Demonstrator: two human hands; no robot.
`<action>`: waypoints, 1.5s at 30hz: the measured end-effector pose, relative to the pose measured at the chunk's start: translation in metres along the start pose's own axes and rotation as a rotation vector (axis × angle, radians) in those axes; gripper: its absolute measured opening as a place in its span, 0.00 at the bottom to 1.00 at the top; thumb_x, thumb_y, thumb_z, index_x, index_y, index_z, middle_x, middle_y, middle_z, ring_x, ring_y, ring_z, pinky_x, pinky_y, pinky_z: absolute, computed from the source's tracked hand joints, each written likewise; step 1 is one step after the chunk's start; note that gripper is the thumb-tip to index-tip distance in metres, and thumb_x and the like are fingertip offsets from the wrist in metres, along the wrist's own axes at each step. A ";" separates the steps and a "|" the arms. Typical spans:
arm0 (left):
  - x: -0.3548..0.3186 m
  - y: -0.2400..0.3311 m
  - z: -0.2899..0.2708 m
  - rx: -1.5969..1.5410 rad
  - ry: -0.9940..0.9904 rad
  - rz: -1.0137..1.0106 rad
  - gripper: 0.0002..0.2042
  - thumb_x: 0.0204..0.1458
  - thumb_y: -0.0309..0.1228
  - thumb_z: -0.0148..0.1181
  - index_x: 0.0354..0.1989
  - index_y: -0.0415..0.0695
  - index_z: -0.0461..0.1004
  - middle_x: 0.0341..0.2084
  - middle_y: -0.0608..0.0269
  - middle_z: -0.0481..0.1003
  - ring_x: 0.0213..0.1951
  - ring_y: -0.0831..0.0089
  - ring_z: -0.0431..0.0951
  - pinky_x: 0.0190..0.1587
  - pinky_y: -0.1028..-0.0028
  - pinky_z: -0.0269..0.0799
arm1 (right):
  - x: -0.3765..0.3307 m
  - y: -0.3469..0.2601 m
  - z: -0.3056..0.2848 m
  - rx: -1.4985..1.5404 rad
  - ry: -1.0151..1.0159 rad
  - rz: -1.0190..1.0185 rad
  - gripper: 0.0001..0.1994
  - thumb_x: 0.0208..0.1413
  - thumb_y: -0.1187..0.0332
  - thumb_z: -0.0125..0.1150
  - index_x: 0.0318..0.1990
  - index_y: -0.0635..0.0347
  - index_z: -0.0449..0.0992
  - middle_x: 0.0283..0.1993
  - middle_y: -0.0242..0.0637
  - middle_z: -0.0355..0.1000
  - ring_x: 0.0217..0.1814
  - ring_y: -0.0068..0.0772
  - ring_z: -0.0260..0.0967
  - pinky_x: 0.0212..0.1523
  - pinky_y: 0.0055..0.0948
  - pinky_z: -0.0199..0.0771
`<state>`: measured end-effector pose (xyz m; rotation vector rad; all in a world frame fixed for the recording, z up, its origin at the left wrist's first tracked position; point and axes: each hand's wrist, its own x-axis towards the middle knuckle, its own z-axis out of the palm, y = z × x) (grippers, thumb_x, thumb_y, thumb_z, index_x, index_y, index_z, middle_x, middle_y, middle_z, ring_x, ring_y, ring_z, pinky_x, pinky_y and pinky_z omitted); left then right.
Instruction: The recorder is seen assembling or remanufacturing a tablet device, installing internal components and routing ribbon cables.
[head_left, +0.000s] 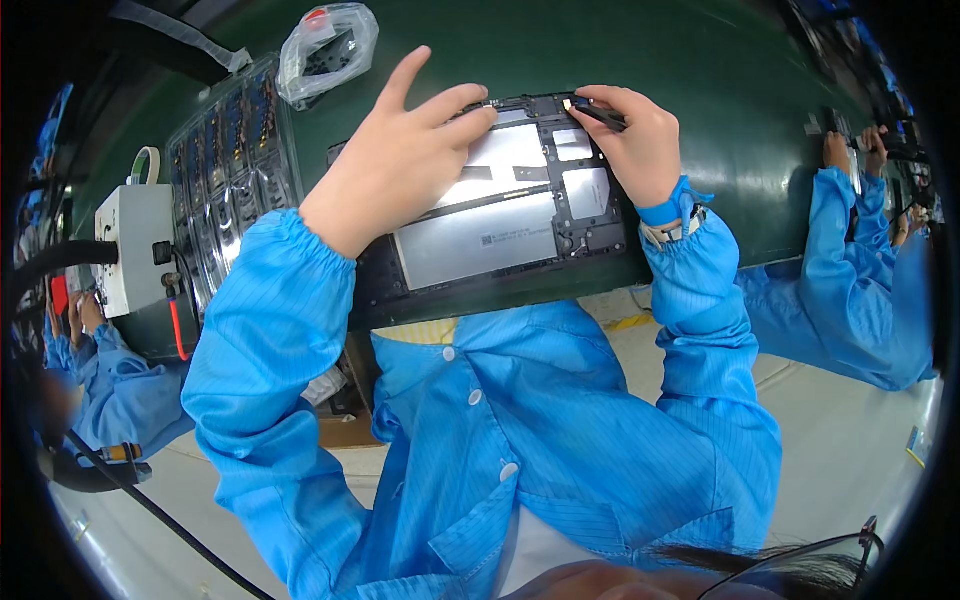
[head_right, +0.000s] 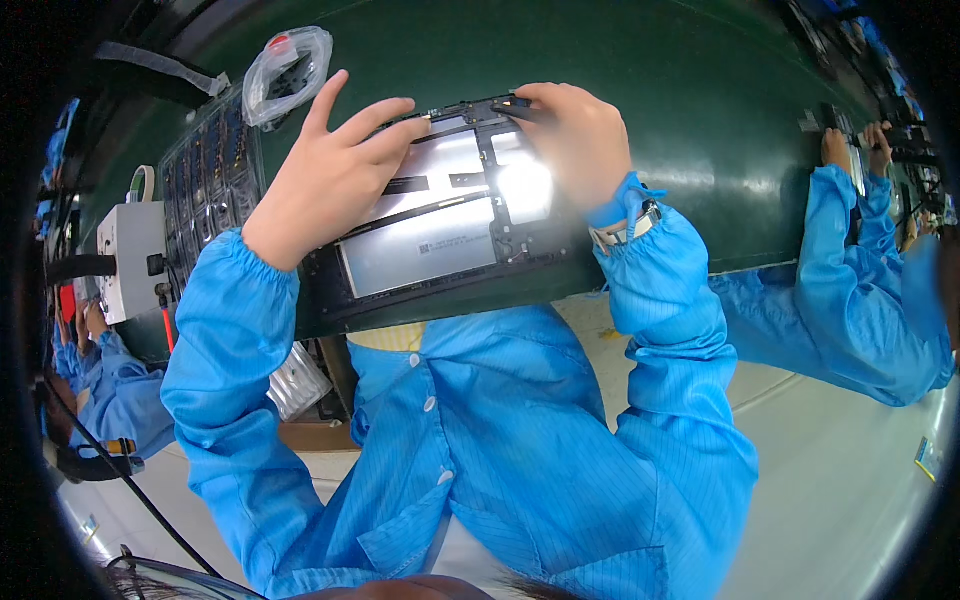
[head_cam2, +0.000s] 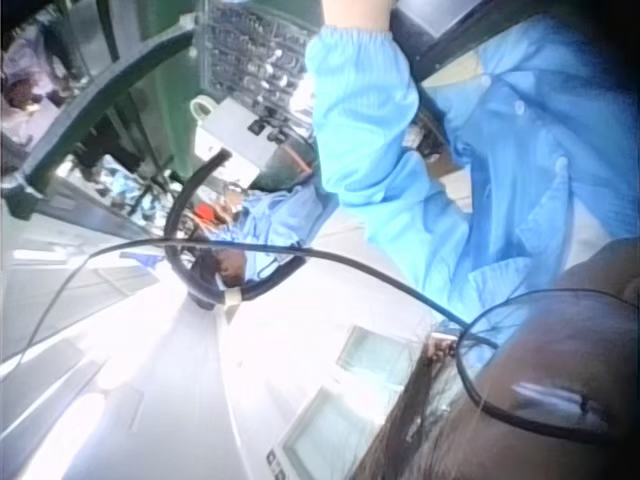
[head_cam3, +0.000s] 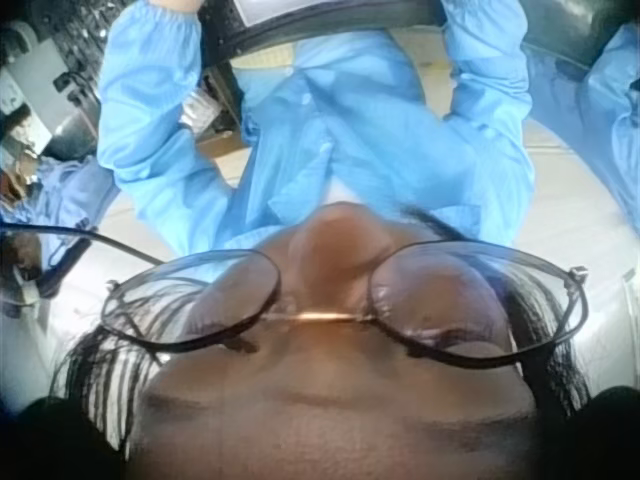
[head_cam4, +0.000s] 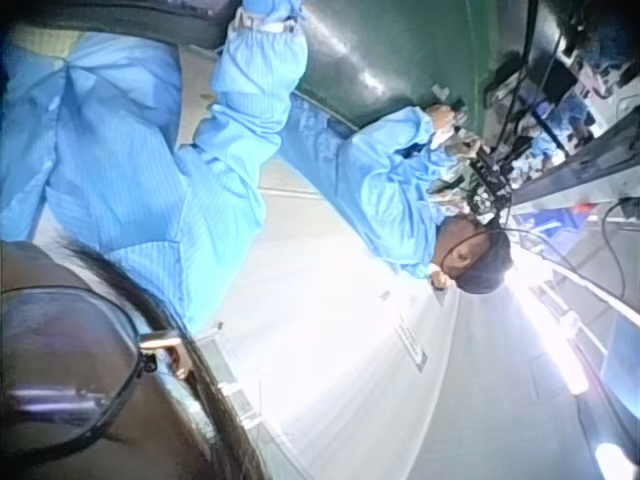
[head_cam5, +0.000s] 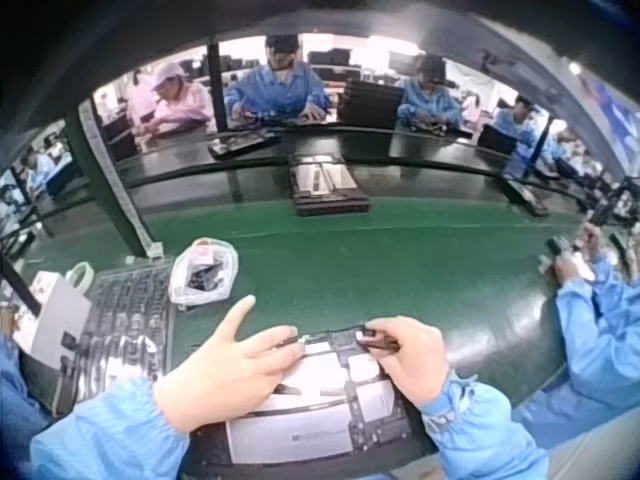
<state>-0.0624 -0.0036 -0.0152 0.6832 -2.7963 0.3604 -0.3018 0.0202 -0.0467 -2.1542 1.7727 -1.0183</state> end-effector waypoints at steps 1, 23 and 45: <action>0.002 0.000 0.000 -0.004 -0.041 0.036 0.07 0.41 0.26 0.56 0.29 0.45 0.77 0.39 0.71 0.71 0.51 0.76 0.64 0.61 0.53 0.44 | 0.000 0.000 0.000 0.006 0.003 -0.009 0.10 0.44 0.70 0.63 0.35 0.61 0.76 0.31 0.40 0.74 0.32 0.33 0.73 0.33 0.24 0.72; 0.032 0.002 -0.011 0.093 -0.308 0.197 0.11 0.38 0.26 0.56 0.31 0.50 0.79 0.39 0.70 0.73 0.52 0.71 0.65 0.62 0.51 0.40 | 0.009 -0.009 -0.008 -0.062 0.063 0.081 0.15 0.39 0.68 0.64 0.38 0.60 0.75 0.31 0.43 0.73 0.31 0.37 0.73 0.31 0.28 0.72; -0.100 0.131 -0.001 -2.851 0.249 -1.011 0.25 0.53 0.31 0.40 0.58 0.31 0.50 0.60 0.47 0.51 0.60 0.62 0.54 0.58 0.70 0.55 | 0.030 -0.053 0.036 -0.212 -0.337 -0.453 0.20 0.34 0.79 0.57 0.40 0.54 0.74 0.42 0.30 0.68 0.30 0.31 0.71 0.31 0.26 0.72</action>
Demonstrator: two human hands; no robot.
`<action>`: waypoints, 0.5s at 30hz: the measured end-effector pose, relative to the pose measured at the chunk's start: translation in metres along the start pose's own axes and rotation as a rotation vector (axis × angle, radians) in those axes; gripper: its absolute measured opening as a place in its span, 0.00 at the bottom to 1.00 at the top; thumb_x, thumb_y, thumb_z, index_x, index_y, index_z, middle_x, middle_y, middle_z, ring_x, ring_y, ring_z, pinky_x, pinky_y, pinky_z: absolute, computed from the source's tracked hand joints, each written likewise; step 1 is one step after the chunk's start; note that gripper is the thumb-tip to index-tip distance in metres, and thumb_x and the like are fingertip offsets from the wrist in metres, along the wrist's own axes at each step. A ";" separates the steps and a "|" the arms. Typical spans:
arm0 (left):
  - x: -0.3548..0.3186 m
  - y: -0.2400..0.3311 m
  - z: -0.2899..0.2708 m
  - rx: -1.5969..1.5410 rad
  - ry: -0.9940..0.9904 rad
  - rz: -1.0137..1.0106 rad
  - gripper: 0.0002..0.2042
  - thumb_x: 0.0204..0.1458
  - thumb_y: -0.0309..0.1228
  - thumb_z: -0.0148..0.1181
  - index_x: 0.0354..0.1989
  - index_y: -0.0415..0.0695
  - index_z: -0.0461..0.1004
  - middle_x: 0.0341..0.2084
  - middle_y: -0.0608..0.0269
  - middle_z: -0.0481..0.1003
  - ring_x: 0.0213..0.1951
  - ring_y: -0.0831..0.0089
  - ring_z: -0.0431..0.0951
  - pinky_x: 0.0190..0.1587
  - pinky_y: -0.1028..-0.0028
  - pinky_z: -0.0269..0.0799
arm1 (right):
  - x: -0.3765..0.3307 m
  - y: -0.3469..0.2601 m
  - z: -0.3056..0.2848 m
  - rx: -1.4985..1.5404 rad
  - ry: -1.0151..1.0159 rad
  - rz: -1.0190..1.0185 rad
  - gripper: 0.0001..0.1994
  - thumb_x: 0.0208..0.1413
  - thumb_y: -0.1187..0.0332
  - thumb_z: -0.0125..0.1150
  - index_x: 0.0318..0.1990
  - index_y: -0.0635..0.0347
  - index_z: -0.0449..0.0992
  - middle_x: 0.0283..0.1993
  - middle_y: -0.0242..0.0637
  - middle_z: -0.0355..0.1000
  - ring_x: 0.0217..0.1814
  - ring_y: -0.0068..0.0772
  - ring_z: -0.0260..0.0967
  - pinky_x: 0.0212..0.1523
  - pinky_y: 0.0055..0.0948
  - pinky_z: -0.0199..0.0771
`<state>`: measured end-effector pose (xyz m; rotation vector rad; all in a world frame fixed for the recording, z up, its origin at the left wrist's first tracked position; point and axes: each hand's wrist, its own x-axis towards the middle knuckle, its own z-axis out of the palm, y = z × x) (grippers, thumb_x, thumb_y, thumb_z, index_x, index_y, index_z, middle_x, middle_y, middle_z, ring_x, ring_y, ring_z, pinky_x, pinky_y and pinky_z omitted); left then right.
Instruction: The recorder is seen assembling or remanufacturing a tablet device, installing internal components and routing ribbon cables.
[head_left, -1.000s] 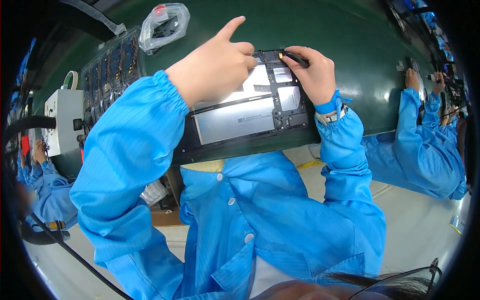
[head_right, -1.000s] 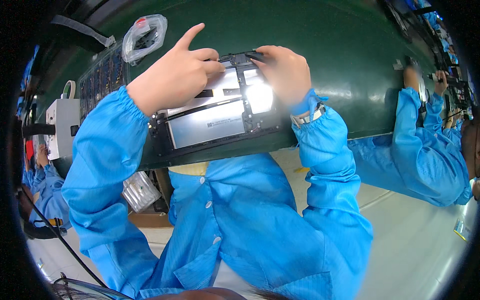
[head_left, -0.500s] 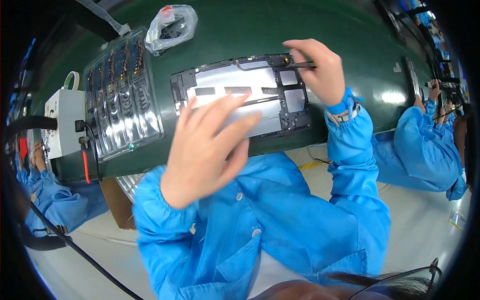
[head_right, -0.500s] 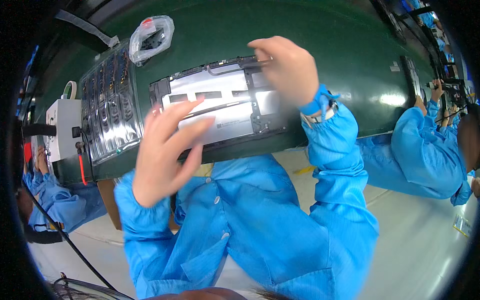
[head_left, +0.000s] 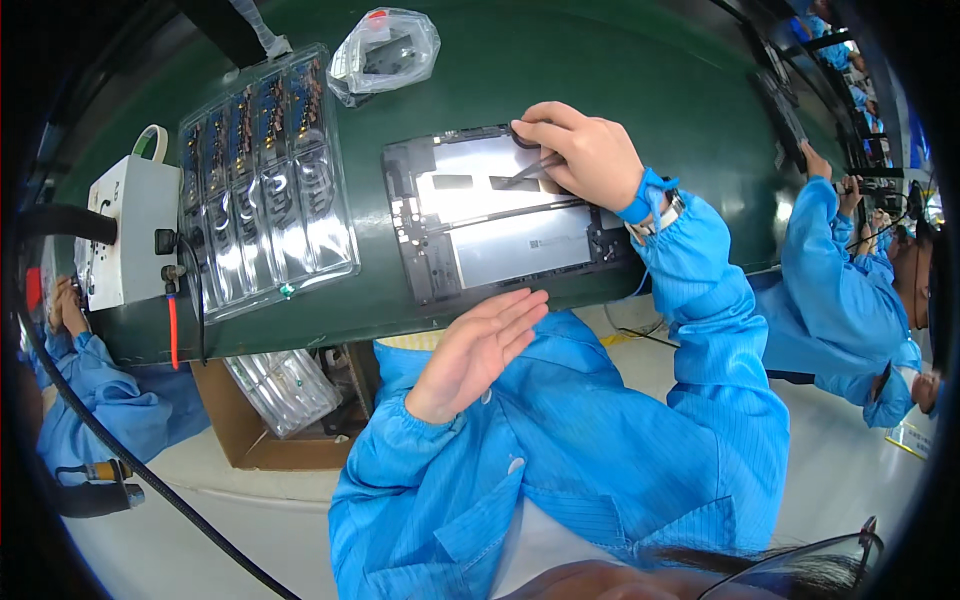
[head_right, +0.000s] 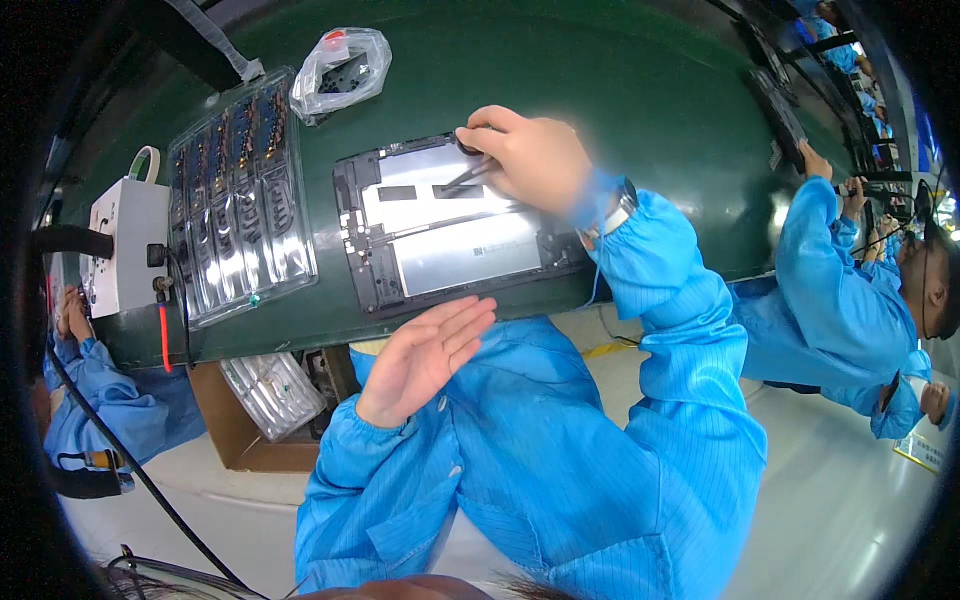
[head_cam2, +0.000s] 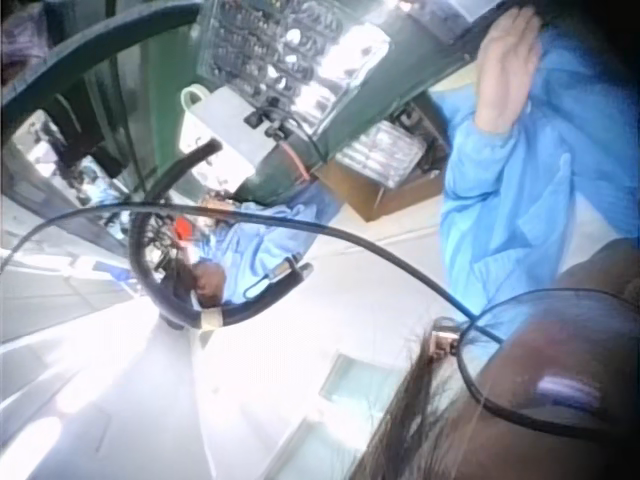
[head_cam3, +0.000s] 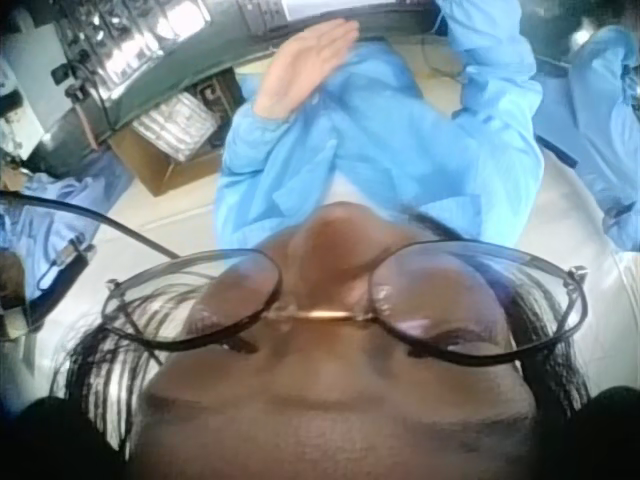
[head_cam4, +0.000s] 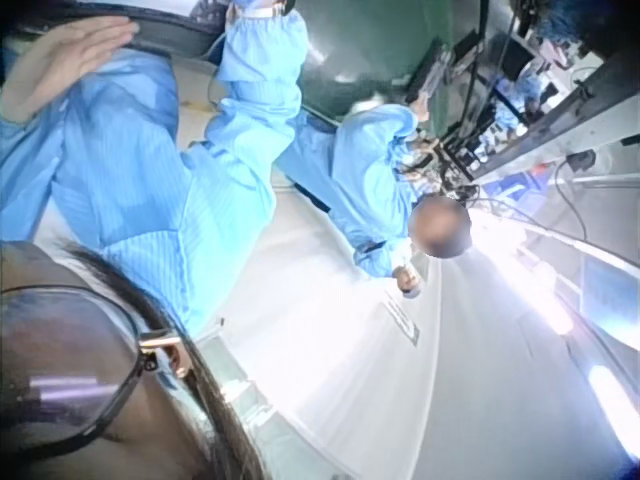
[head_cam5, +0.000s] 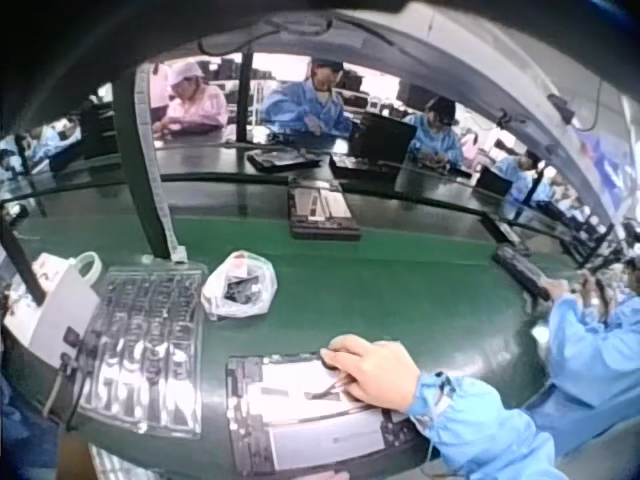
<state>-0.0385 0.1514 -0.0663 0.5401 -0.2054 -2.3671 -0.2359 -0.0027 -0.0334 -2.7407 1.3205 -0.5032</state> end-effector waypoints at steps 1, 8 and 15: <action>0.000 0.000 -0.002 0.000 -0.009 0.003 0.25 0.53 0.31 0.40 0.58 0.31 0.50 0.60 0.47 0.51 0.60 0.62 0.54 0.58 0.70 0.55 | 0.004 0.000 -0.001 0.032 0.000 -0.006 0.20 0.34 0.79 0.56 0.40 0.54 0.74 0.42 0.30 0.68 0.30 0.30 0.71 0.31 0.26 0.73; 0.003 -0.005 -0.002 -0.062 -0.001 0.056 0.24 0.52 0.30 0.40 0.57 0.31 0.53 0.59 0.46 0.53 0.60 0.62 0.54 0.58 0.70 0.55 | 0.005 0.000 -0.002 0.033 0.003 -0.011 0.19 0.34 0.79 0.55 0.40 0.56 0.73 0.42 0.32 0.68 0.30 0.29 0.71 0.30 0.25 0.72; -0.001 -0.025 -0.007 0.070 0.229 0.260 0.16 0.52 0.26 0.44 0.49 0.32 0.61 0.50 0.48 0.64 0.55 0.60 0.61 0.55 0.64 0.59 | -0.007 -0.018 -0.006 0.091 -0.083 -0.041 0.16 0.36 0.75 0.56 0.39 0.56 0.72 0.41 0.32 0.68 0.33 0.34 0.70 0.32 0.28 0.71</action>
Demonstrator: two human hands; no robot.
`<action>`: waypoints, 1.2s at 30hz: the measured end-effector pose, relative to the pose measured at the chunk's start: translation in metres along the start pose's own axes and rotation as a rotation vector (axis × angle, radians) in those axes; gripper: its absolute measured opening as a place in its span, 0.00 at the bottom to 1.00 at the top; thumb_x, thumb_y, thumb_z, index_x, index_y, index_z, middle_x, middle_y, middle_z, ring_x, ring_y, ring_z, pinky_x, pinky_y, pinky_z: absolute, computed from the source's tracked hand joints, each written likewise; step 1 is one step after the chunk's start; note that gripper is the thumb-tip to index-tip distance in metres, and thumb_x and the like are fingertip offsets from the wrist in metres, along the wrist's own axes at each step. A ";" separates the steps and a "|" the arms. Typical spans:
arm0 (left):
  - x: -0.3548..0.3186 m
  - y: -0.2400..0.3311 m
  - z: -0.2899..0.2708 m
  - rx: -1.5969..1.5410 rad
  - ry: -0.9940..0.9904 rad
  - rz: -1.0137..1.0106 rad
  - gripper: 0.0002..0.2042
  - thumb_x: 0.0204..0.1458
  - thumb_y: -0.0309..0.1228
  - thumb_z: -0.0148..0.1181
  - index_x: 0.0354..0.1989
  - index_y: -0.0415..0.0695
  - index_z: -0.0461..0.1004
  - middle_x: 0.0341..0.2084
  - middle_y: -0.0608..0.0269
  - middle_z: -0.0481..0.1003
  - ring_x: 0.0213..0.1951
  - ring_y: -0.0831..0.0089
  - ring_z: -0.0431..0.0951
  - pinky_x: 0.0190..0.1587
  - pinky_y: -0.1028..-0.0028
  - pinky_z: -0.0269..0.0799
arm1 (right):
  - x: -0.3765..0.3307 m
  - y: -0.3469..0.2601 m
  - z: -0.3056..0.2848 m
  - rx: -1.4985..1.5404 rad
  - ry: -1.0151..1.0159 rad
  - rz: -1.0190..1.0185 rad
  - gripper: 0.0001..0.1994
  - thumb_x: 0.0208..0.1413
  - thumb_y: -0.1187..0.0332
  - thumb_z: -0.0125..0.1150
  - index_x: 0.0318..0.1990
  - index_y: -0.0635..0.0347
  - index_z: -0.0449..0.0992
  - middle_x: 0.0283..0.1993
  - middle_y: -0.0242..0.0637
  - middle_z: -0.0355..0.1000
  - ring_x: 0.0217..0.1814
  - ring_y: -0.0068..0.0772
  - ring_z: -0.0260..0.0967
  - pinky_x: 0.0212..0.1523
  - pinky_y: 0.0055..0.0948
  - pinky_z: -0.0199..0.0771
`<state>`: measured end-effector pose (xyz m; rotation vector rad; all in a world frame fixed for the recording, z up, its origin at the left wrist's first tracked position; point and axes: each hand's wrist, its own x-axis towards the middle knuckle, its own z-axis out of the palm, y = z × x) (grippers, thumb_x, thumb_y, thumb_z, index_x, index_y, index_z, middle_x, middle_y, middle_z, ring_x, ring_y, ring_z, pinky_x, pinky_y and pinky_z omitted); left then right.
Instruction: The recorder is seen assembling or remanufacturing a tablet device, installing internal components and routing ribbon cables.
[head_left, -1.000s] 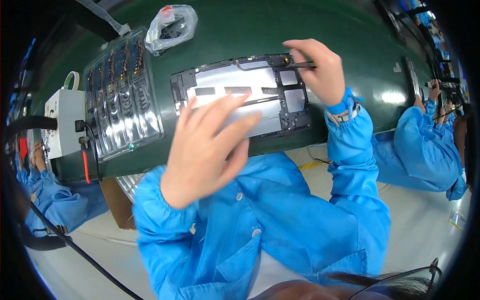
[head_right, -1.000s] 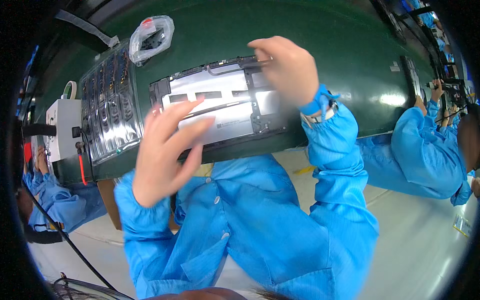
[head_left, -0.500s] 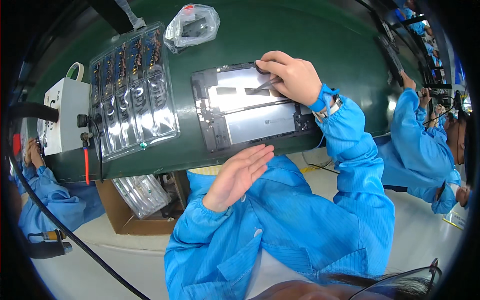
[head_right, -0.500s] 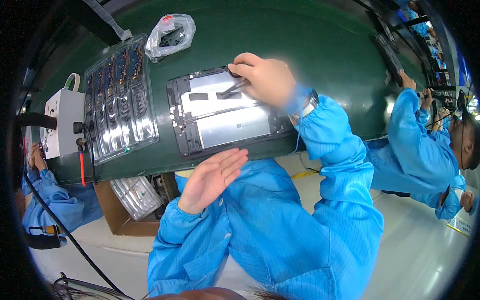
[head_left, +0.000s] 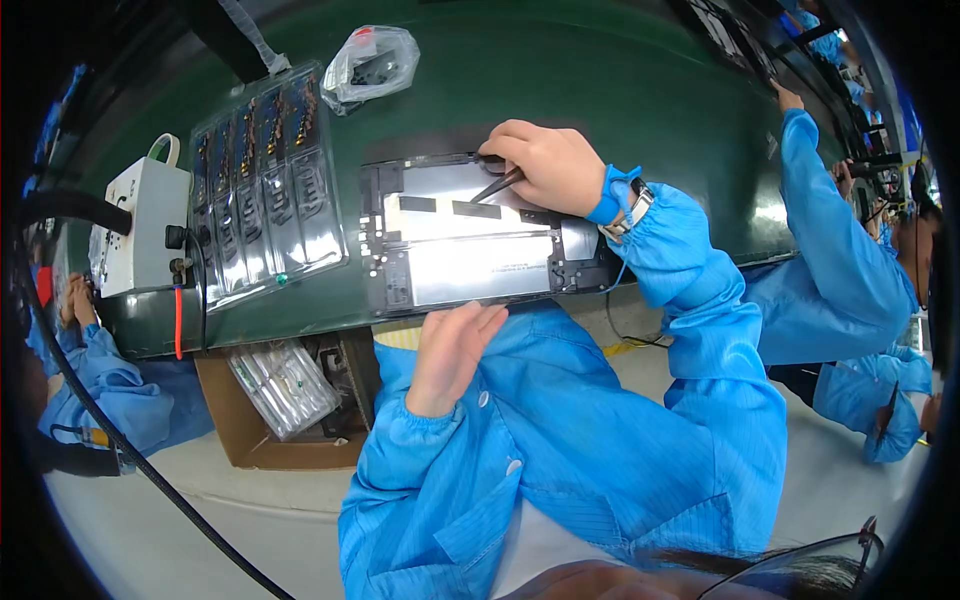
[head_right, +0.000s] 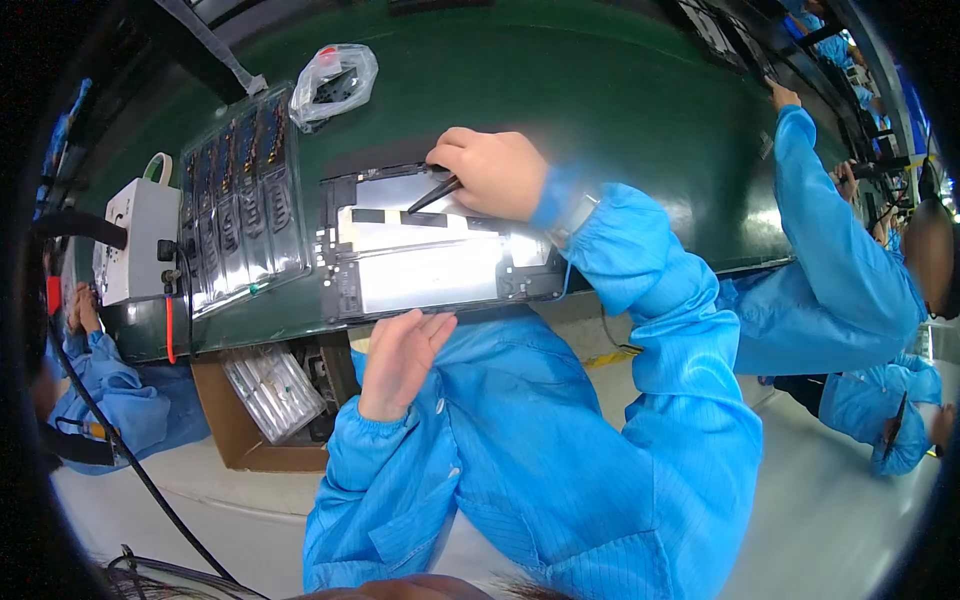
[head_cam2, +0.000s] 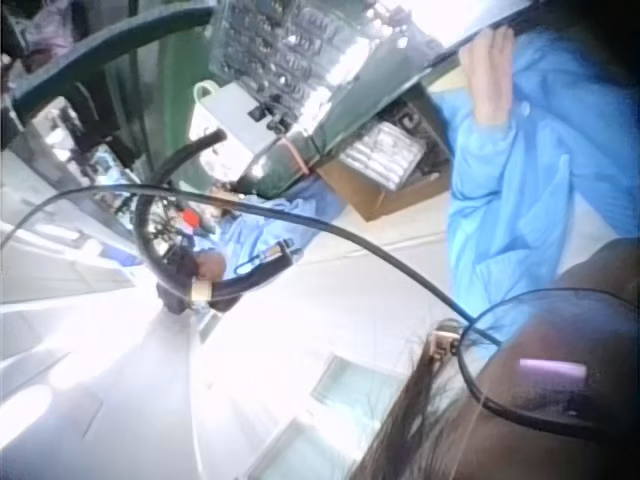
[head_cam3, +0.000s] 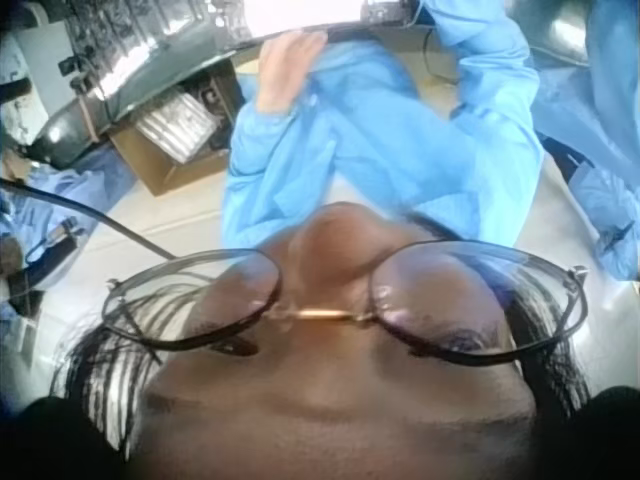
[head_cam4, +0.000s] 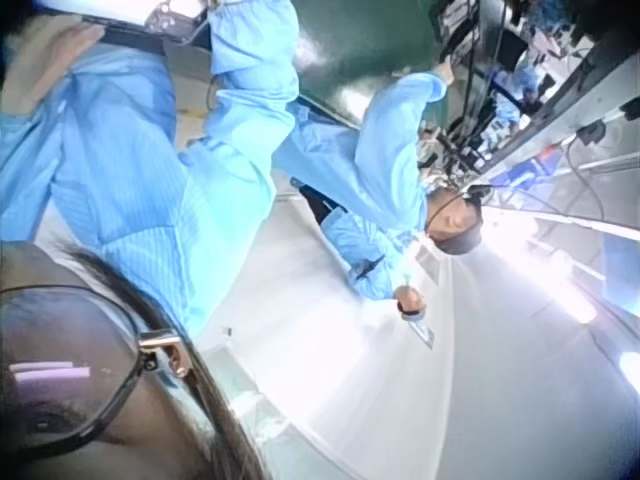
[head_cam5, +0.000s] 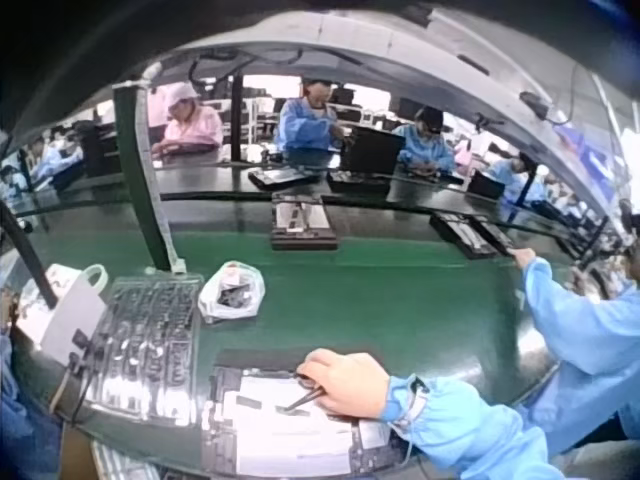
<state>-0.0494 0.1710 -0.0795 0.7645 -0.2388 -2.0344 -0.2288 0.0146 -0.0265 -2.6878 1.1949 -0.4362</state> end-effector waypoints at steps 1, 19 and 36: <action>-0.002 0.000 0.005 0.007 -0.002 -0.003 0.16 0.52 0.26 0.44 0.49 0.32 0.61 0.50 0.48 0.64 0.55 0.60 0.61 0.55 0.64 0.59 | -0.001 -0.002 0.000 -0.016 -0.008 0.001 0.17 0.36 0.75 0.57 0.39 0.56 0.72 0.41 0.32 0.68 0.34 0.35 0.70 0.33 0.29 0.71; 0.003 0.015 0.131 1.589 0.055 1.494 0.22 0.33 0.21 0.57 0.43 0.51 0.74 0.49 0.51 0.66 0.47 0.52 0.65 0.50 0.63 0.63 | -0.012 -0.050 -0.054 0.600 1.162 -0.151 0.14 0.52 0.78 0.46 0.46 0.65 0.71 0.53 0.39 0.63 0.43 0.24 0.65 0.43 0.23 0.66; -0.006 -0.016 0.109 1.929 0.405 1.648 0.18 0.47 0.31 0.53 0.46 0.69 0.71 0.48 0.71 0.67 0.45 0.67 0.64 0.46 0.66 0.59 | 0.004 -0.058 -0.046 0.655 1.140 0.032 0.14 0.53 0.77 0.46 0.46 0.66 0.71 0.52 0.40 0.64 0.44 0.25 0.65 0.44 0.24 0.65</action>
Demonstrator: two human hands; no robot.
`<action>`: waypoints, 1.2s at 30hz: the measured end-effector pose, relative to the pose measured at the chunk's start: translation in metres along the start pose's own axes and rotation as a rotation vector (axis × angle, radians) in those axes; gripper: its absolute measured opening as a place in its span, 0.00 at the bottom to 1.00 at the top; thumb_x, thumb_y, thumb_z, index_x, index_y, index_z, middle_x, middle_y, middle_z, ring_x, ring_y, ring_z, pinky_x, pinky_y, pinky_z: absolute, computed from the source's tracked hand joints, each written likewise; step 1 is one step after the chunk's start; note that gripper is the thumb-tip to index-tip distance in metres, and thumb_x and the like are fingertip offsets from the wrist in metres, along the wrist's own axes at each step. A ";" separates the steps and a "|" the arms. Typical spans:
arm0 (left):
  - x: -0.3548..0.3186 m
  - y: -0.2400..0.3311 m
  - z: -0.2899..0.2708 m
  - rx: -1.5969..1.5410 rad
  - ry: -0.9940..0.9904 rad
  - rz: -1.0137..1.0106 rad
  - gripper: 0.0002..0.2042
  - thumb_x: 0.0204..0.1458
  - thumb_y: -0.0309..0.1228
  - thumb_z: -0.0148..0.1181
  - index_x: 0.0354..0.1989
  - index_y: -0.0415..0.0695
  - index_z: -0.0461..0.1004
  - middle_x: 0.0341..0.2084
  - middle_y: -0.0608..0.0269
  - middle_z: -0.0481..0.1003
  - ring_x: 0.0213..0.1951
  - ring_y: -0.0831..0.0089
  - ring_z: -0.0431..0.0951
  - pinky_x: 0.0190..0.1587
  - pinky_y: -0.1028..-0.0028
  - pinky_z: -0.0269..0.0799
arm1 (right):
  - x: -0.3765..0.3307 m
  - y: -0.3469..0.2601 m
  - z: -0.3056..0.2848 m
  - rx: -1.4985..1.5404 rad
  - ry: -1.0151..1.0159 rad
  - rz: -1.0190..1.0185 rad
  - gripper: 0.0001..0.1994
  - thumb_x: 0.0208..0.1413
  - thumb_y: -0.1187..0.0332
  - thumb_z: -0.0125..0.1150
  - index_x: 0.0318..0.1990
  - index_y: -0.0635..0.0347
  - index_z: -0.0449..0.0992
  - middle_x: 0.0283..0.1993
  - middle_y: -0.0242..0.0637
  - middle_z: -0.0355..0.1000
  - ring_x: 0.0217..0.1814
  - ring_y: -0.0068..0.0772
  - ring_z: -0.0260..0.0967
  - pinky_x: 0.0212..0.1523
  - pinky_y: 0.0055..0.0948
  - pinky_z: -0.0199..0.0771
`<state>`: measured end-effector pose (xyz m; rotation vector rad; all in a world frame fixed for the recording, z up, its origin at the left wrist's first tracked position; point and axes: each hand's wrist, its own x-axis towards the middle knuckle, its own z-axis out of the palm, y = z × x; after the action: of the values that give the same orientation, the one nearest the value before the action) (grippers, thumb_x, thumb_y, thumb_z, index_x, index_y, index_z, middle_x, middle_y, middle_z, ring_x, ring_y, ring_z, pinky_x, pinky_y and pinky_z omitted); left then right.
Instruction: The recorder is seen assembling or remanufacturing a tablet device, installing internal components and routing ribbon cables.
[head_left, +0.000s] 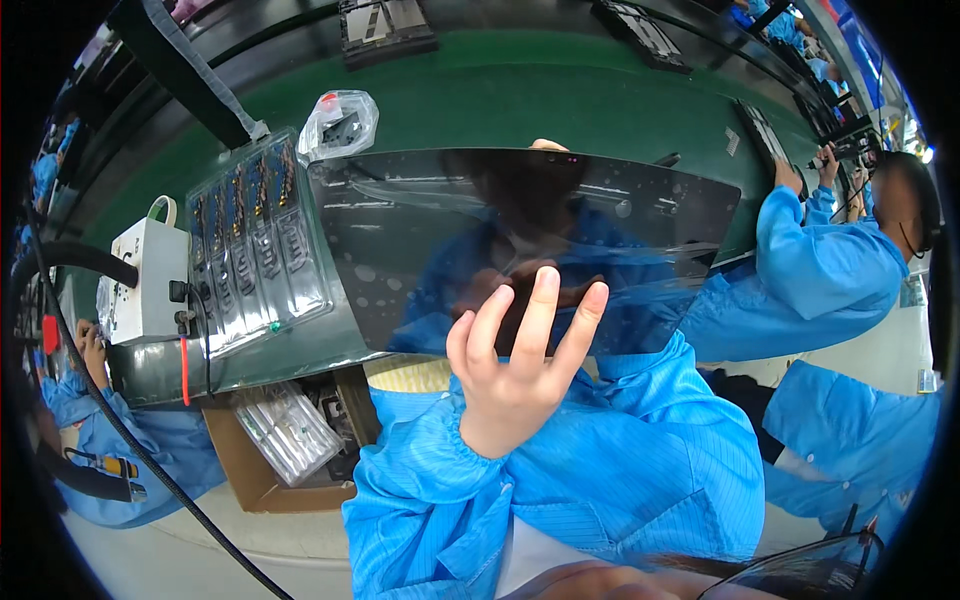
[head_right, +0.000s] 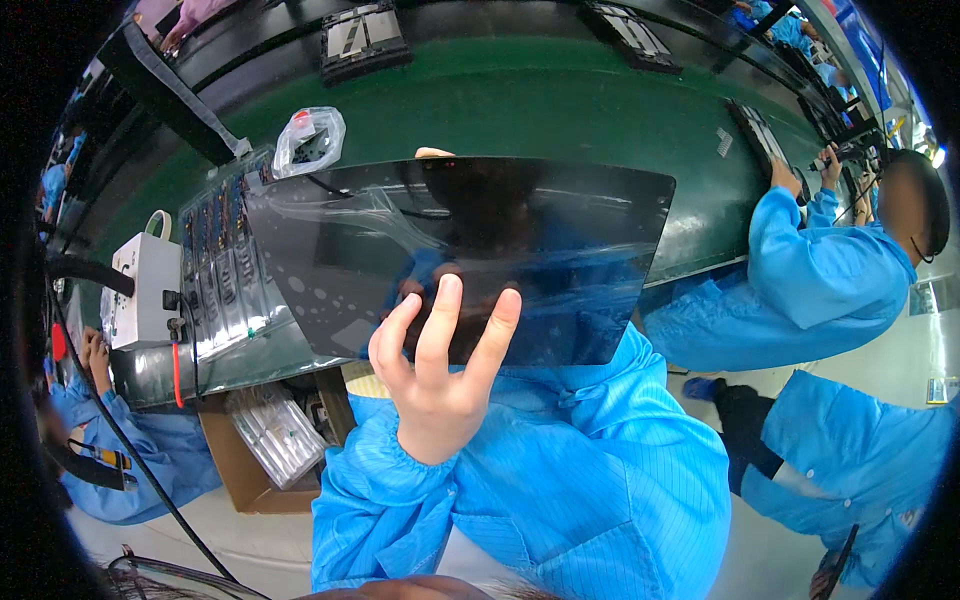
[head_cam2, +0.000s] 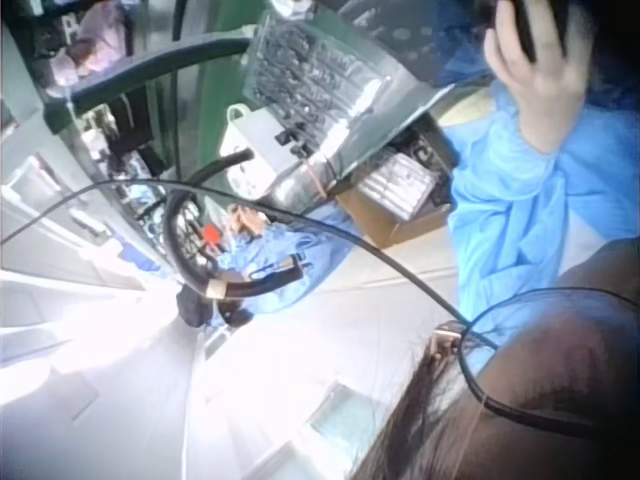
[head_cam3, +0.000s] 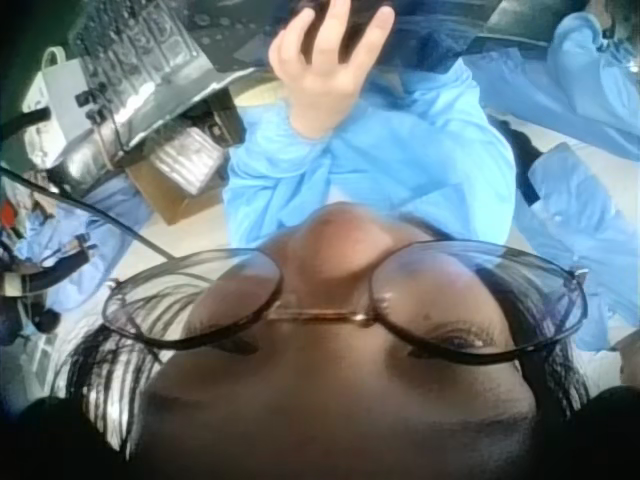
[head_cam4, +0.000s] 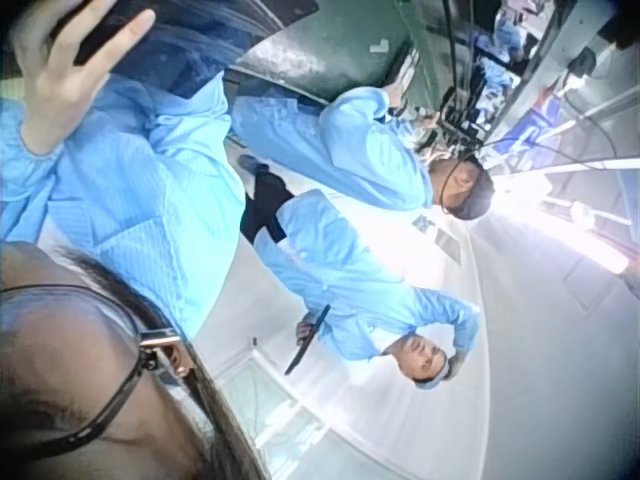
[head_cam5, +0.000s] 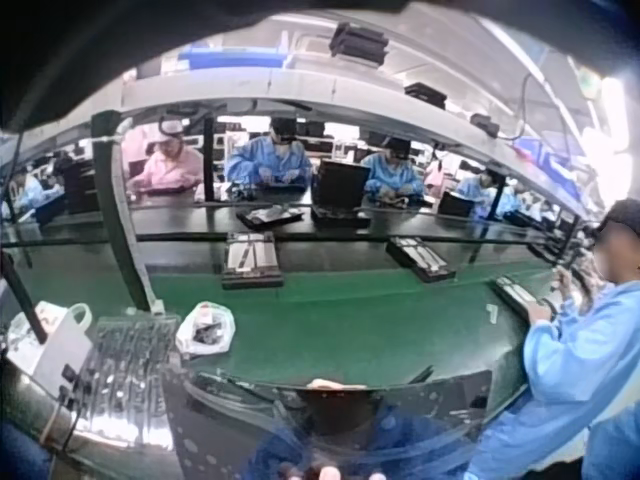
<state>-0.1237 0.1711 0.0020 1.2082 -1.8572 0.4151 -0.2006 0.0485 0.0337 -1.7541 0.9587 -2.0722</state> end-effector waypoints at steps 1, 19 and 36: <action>0.003 0.000 -0.003 -0.022 -0.050 0.006 0.20 0.42 0.28 0.58 0.45 0.67 0.72 0.48 0.68 0.65 0.46 0.64 0.62 0.45 0.67 0.62 | 0.001 0.000 0.000 -0.008 0.001 0.010 0.14 0.53 0.77 0.46 0.46 0.66 0.71 0.52 0.40 0.64 0.44 0.25 0.65 0.45 0.24 0.65; 0.002 -0.005 -0.003 -0.056 -0.091 0.019 0.22 0.39 0.27 0.63 0.44 0.68 0.73 0.48 0.65 0.63 0.48 0.62 0.59 0.45 0.67 0.63 | 0.021 -0.014 -0.009 -0.132 0.040 0.171 0.13 0.54 0.76 0.46 0.47 0.67 0.71 0.52 0.41 0.64 0.45 0.25 0.65 0.46 0.24 0.64; -0.004 -0.004 -0.007 -0.075 -0.075 0.038 0.22 0.39 0.30 0.64 0.44 0.70 0.72 0.48 0.66 0.62 0.48 0.62 0.58 0.44 0.65 0.61 | 0.042 -0.033 -0.044 -0.253 0.088 0.317 0.13 0.55 0.75 0.46 0.47 0.67 0.70 0.52 0.42 0.65 0.46 0.26 0.65 0.48 0.24 0.63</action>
<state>-0.1161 0.1762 0.0019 1.1535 -1.9453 0.3221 -0.2453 0.0625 0.0852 -1.5065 1.4744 -1.9038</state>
